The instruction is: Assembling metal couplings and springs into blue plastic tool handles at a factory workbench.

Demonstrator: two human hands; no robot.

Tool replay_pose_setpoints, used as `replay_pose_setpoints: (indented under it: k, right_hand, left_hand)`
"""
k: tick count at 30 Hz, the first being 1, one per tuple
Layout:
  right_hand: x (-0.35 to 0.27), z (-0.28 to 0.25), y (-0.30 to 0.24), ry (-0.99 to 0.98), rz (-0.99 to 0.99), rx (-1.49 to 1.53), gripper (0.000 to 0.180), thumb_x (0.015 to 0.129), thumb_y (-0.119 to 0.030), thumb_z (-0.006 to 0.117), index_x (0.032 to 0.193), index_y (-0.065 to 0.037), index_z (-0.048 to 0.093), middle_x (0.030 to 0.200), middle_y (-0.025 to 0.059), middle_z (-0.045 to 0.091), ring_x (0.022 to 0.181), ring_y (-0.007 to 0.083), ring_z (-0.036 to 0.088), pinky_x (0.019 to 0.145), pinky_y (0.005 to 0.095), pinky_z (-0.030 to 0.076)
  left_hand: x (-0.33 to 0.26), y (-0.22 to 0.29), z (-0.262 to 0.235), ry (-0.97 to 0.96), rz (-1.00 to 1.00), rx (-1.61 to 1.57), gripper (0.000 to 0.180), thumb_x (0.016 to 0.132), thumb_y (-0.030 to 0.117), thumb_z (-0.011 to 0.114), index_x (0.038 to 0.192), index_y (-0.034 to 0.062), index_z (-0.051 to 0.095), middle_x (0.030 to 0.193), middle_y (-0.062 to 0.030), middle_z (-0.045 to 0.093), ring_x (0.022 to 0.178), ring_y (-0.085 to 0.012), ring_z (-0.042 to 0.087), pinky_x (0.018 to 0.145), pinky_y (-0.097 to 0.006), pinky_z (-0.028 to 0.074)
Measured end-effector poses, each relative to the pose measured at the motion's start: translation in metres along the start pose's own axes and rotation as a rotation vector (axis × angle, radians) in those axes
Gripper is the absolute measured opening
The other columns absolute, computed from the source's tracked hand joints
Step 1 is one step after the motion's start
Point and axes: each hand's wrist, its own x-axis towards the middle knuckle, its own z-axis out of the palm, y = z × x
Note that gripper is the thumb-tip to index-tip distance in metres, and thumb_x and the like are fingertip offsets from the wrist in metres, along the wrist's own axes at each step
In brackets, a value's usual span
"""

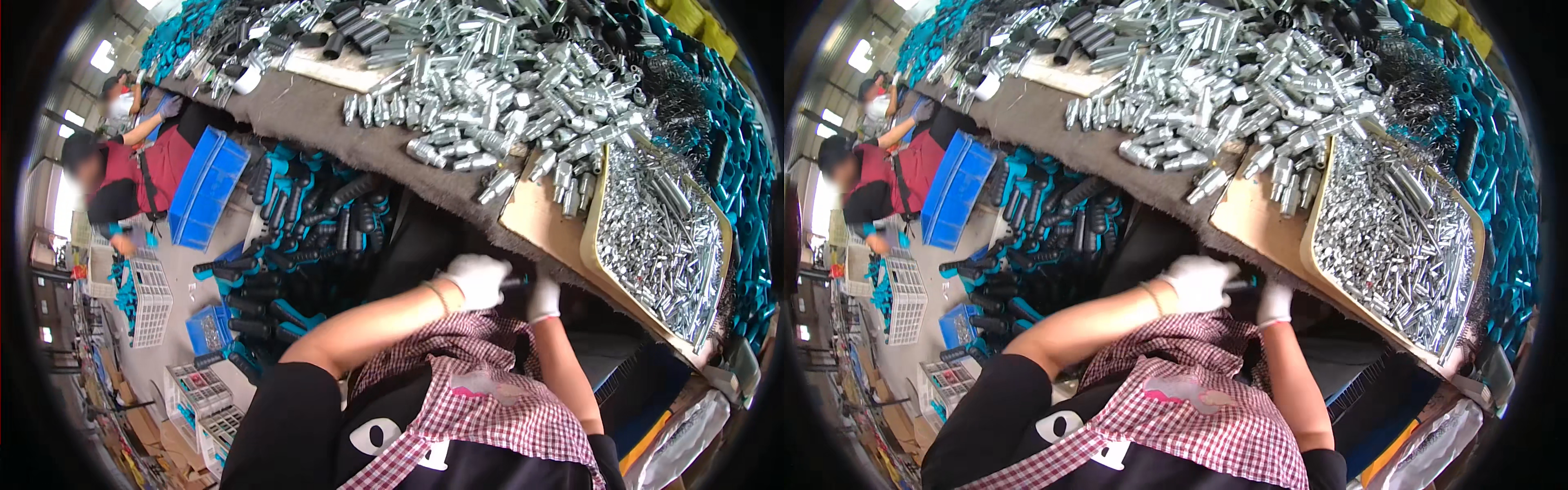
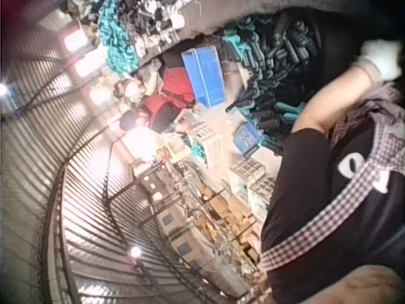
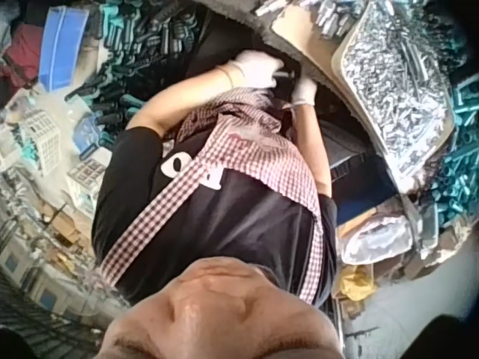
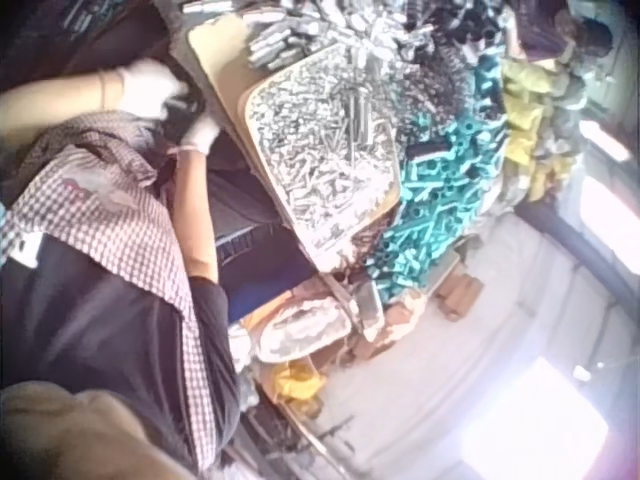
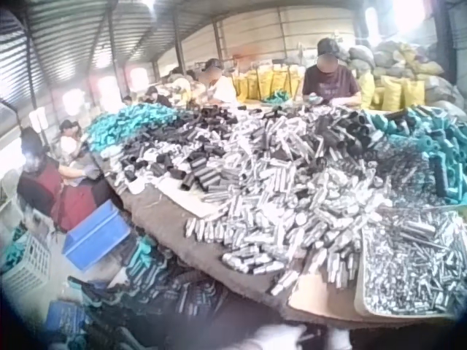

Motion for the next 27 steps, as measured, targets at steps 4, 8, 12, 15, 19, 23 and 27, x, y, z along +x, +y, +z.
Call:
replay_pose_setpoints:
  k: [4, 8, 12, 15, 19, 23, 27]
  right_hand:
    - [-0.034, -0.033, 0.027, 0.030, 0.675, 1.278, 0.045, 0.103, -0.032, 0.051, 0.139, -0.005, 0.049, 0.139, 0.0194, 0.057, 0.118, 0.0401, 0.060, 0.101, 0.0506, 0.049]
    - [-0.037, -0.052, 0.024, -0.005, 0.863, 1.492, 0.051, 0.103, -0.037, 0.050, 0.141, -0.005, 0.050, 0.146, 0.0214, 0.049, 0.132, 0.0380, 0.048, 0.110, 0.0523, 0.040]
    - [-0.036, -0.028, 0.035, -0.155, 0.654, 1.284, 0.034, 0.100, -0.024, 0.055, 0.123, -0.001, 0.064, 0.112, 0.0111, 0.070, 0.100, 0.0261, 0.068, 0.089, 0.0380, 0.055]
    - [-0.040, -0.039, -0.021, -0.322, 0.596, 1.002, 0.034, 0.099, -0.023, 0.057, 0.125, -0.001, 0.063, 0.111, 0.0086, 0.070, 0.099, 0.0211, 0.067, 0.086, 0.0352, 0.055]
    - [-0.041, -0.053, -0.034, -0.334, 0.605, 1.094, 0.033, 0.099, -0.022, 0.056, 0.124, -0.001, 0.064, 0.112, 0.0116, 0.071, 0.097, 0.0233, 0.069, 0.084, 0.0362, 0.056]
    - [-0.044, -0.056, -0.035, -0.223, 0.645, 1.130, 0.029, 0.099, -0.017, 0.057, 0.119, 0.004, 0.066, 0.109, 0.0134, 0.072, 0.095, 0.0234, 0.071, 0.084, 0.0342, 0.057]
    - [-0.049, -0.053, -0.044, -0.230, 0.538, 1.064, 0.031, 0.100, -0.017, 0.057, 0.120, 0.005, 0.066, 0.111, 0.0140, 0.072, 0.097, 0.0230, 0.070, 0.087, 0.0326, 0.055]
  left_hand:
    - [-0.122, -0.014, -0.122, 0.205, -0.032, -0.090, 0.057, 0.077, 0.038, 0.078, 0.122, 0.0061, 0.065, 0.108, -0.0172, 0.071, 0.096, -0.0349, 0.070, 0.082, -0.041, 0.056]
    - [-0.249, -0.011, -0.196, 0.352, -0.254, -0.175, 0.065, 0.059, 0.024, 0.084, 0.117, -0.0004, 0.069, 0.087, -0.0099, 0.071, 0.076, -0.0165, 0.068, 0.070, -0.031, 0.052]
    - [-0.296, -0.004, -0.201, 0.412, -0.281, -0.082, 0.056, 0.059, 0.018, 0.082, 0.112, 0.0014, 0.071, 0.081, -0.0113, 0.069, 0.072, -0.0170, 0.067, 0.067, -0.033, 0.051]
    - [-0.296, -0.031, -0.162, 0.294, -0.341, 0.065, 0.046, 0.066, 0.021, 0.082, 0.109, 0.0098, 0.072, 0.083, -0.0154, 0.068, 0.073, -0.0315, 0.068, 0.067, -0.038, 0.053]
    - [-0.291, -0.096, -0.059, 0.016, -0.527, 0.299, 0.049, 0.081, 0.037, 0.073, 0.126, 0.0198, 0.067, 0.116, -0.0129, 0.068, 0.110, -0.0350, 0.061, 0.094, -0.048, 0.049]
    - [-0.291, -0.134, 0.024, -0.081, -0.539, 0.411, 0.050, 0.089, 0.021, 0.059, 0.139, 0.0237, 0.058, 0.129, -0.0117, 0.063, 0.122, -0.0338, 0.056, 0.106, -0.053, 0.040]
    - [-0.253, -0.120, -0.026, -0.406, -0.612, 0.289, 0.038, 0.090, 0.030, 0.059, 0.125, 0.0212, 0.070, 0.115, -0.0141, 0.070, 0.108, -0.0344, 0.064, 0.100, -0.046, 0.048]
